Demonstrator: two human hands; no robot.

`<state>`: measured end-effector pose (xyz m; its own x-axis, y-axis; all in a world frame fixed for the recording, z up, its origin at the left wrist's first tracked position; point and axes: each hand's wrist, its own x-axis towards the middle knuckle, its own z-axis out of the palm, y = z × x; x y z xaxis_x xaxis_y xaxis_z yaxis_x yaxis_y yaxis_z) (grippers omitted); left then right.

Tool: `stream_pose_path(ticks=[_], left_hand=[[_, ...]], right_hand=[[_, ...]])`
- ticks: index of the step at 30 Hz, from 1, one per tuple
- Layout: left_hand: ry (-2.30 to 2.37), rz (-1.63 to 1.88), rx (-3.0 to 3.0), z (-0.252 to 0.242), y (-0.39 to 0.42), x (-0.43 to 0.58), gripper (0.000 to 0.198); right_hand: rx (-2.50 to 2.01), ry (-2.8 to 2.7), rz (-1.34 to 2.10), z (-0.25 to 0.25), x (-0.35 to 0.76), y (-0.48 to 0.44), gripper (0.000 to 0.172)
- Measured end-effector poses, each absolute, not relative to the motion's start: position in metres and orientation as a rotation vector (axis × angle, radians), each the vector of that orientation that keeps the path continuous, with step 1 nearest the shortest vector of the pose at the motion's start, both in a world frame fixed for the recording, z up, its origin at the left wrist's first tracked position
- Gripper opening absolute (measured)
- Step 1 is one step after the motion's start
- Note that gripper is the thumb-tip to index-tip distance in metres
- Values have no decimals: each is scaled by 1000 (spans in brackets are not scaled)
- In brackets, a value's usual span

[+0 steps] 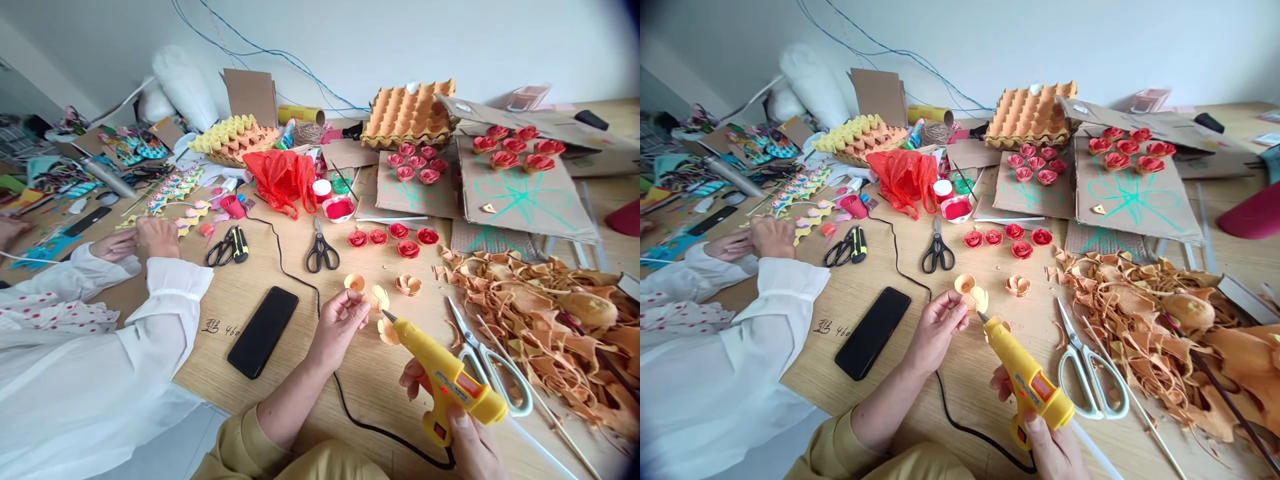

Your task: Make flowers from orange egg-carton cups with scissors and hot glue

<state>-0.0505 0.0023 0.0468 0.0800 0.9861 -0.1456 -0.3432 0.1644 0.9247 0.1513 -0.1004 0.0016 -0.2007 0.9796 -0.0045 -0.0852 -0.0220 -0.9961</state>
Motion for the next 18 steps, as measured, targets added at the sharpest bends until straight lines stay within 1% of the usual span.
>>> stream_pose_path(ticks=[4, 8, 12, 18], left_hand=[[984, 1195, 939, 48, 2, -50, 30], [1005, 1191, 969, 50, 1, -49, 32], [1023, 1190, 981, 48, 1, -50, 33], [1001, 1187, 1005, 45, 0, -52, 28]], right_hand=[[-1103, -1284, 1411, 4, 150, -102, 60], [-1138, -1287, 1416, 5, 150, -104, 61], [-1139, -1336, 1390, 3, 153, -104, 58], [-1128, -1371, 1333, 1, 154, -103, 56]])
